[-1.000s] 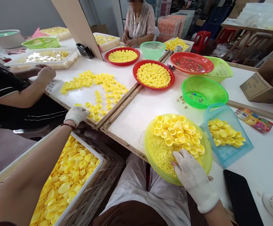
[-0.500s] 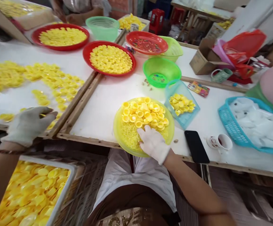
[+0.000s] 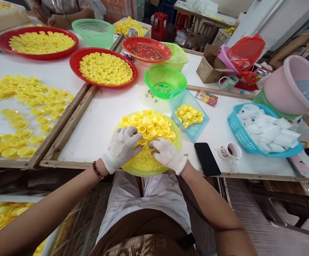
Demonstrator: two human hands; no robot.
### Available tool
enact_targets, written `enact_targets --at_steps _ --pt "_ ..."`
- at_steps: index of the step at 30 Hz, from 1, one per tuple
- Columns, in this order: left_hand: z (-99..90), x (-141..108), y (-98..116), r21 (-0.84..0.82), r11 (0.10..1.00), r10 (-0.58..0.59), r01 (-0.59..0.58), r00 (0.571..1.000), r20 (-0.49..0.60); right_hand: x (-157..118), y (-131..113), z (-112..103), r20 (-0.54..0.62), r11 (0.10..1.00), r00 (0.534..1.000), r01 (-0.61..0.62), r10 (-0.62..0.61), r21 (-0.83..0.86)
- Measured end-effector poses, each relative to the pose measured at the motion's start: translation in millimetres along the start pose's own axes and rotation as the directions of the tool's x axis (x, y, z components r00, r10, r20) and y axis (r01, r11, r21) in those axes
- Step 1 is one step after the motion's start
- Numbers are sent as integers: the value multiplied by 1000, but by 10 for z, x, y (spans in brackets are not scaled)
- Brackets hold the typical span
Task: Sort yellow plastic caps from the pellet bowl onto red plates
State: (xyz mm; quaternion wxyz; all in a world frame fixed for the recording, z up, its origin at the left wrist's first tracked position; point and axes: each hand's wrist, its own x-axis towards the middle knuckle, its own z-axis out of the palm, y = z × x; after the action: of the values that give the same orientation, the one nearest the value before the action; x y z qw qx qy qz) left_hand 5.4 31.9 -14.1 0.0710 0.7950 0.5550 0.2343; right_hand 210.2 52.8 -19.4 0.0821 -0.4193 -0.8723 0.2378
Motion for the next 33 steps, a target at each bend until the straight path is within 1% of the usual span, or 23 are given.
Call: enact_targets --at_steps 4,7,9,11,14,17,19,20,23,24,25,26,27,29,30,31,33 --pt "-48 -132 45 -35 999 27 -25 998 64 -49 1 -122 -76 997 995 60 -57 44" --pt "22 -200 52 -131 991 2 13 994 107 -36 -92 -178 -112 986 984 146 -137 77" --pt "88 -205 47 -188 981 -20 41 994 112 -8 -165 -180 -122 974 973 206 -194 90" --pt "131 -192 44 -227 972 -42 66 993 111 15 -210 -167 -113 967 967 239 -229 84" --pt "124 -187 47 -262 958 -84 116 988 130 6 -195 -161 -100 974 971 224 -219 38" --pt "77 -218 42 -323 928 -137 183 978 160 -58 -120 -183 -71 988 985 152 -154 -38" --pt "66 -251 24 -413 881 -172 229 970 172 -106 -82 -190 -20 987 994 101 -104 -124" --pt "72 -266 11 -476 844 -185 248 967 176 -125 -75 -186 2 982 997 82 -83 -171" --pt "119 -302 -25 -659 700 -204 275 961 185 -144 -100 -133 32 962 998 58 -52 -267" --pt "134 -310 -33 -688 668 -210 283 959 191 -136 -119 -102 38 960 998 59 -51 -275" --pt "143 -315 -38 -692 661 -218 290 957 193 -121 -137 -66 56 959 997 62 -48 -276" --pt "146 -319 -40 -669 683 -228 293 956 185 -100 -152 -28 85 960 996 63 -42 -273" --pt "140 -322 -40 -625 726 -235 287 958 167 -76 -162 9 121 961 992 63 -31 -270" --pt "111 -331 -38 -505 829 -219 241 970 103 -30 -162 67 185 964 983 52 -3 -262" --pt "92 -336 -36 -447 870 -198 208 978 70 -12 -153 81 197 966 980 46 5 -255" --pt "73 -343 -34 -402 898 -173 177 984 47 -1 -141 83 189 969 982 44 2 -242" --pt "48 -354 -26 -360 923 -133 137 990 37 4 -125 50 117 981 992 59 -37 -184"
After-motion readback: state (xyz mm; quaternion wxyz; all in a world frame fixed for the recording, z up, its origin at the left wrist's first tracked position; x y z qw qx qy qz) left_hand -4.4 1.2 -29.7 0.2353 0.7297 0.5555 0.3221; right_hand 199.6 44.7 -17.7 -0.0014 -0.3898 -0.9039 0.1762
